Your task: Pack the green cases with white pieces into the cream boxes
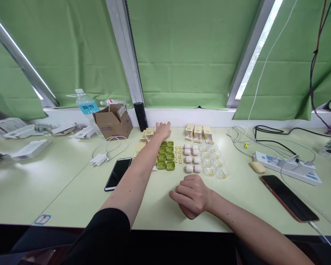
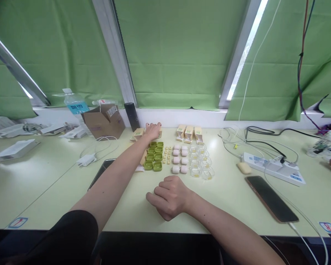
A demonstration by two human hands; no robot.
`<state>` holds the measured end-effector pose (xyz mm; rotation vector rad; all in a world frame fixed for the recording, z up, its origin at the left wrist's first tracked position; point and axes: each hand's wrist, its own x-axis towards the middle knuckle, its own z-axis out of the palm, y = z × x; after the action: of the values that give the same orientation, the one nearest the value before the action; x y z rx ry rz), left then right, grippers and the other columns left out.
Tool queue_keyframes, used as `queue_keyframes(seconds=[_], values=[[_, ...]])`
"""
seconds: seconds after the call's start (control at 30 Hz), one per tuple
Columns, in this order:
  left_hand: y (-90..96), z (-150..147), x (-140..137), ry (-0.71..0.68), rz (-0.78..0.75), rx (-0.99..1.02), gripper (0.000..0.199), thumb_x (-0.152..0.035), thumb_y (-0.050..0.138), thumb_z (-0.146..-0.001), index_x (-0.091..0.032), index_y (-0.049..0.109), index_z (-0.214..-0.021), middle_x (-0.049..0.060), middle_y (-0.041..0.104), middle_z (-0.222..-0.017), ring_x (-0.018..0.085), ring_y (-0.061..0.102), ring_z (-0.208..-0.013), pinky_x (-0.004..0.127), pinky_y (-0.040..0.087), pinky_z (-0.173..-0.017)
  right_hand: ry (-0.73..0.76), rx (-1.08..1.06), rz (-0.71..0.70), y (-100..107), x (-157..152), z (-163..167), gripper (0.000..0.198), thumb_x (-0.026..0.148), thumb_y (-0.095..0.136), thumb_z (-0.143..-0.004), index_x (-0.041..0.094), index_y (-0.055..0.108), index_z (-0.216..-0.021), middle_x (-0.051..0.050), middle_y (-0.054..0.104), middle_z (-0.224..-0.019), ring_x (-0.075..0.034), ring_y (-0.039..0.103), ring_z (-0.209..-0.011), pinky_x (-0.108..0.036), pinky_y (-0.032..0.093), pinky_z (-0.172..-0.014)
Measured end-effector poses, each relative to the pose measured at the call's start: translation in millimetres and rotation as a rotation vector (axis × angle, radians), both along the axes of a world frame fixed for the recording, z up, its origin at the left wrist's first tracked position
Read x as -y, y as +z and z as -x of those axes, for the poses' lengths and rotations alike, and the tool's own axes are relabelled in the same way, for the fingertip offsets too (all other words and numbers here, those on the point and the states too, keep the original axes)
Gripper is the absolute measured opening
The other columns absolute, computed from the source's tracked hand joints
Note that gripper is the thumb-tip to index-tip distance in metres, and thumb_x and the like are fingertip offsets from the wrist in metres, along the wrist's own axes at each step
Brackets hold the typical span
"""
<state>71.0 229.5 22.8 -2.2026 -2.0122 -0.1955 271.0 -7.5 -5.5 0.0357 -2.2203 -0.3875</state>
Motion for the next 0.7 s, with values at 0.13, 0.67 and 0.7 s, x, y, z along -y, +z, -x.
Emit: queue_keyframes(seconds=[0.13,0.67,0.7], values=[[-4.9,-4.6,3.4,-0.002,-0.016,-0.064,0.058,-0.007,0.061,-0.081,-0.011,0.05,-0.138,0.024,0.055,-0.14,0.039,0.04,-0.138,0.056,0.023,-0.114,-0.011,0.018,0.022,-1.0,1.3,-3.0,0.025,0.011,0.048,-0.072,0.016,0.062,-0.093,0.005,0.046,-0.056,-0.012,0.033,-0.048,-0.032,0.015,-0.051],[-17.4,-3.1,24.6,-0.012,0.171,-0.051,0.027,-0.02,0.061,-0.084,-0.011,0.074,-0.106,0.022,0.074,-0.103,0.034,0.07,-0.103,0.043,0.052,-0.09,-0.07,0.07,0.064,-12.8,-2.6,-0.5,0.024,0.012,0.05,-0.075,0.016,0.062,-0.094,0.005,0.047,-0.058,-0.013,0.036,-0.049,-0.032,0.018,-0.05],[-16.5,-2.4,24.7,-0.002,0.172,-0.049,0.027,-0.02,0.061,-0.083,-0.011,0.074,-0.106,0.022,0.074,-0.103,0.034,0.07,-0.103,0.044,0.051,-0.092,-0.077,0.075,0.067,-12.9,-2.8,-1.0,0.024,0.012,0.05,-0.075,0.016,0.062,-0.095,0.005,0.047,-0.058,-0.013,0.036,-0.049,-0.032,0.018,-0.05]])
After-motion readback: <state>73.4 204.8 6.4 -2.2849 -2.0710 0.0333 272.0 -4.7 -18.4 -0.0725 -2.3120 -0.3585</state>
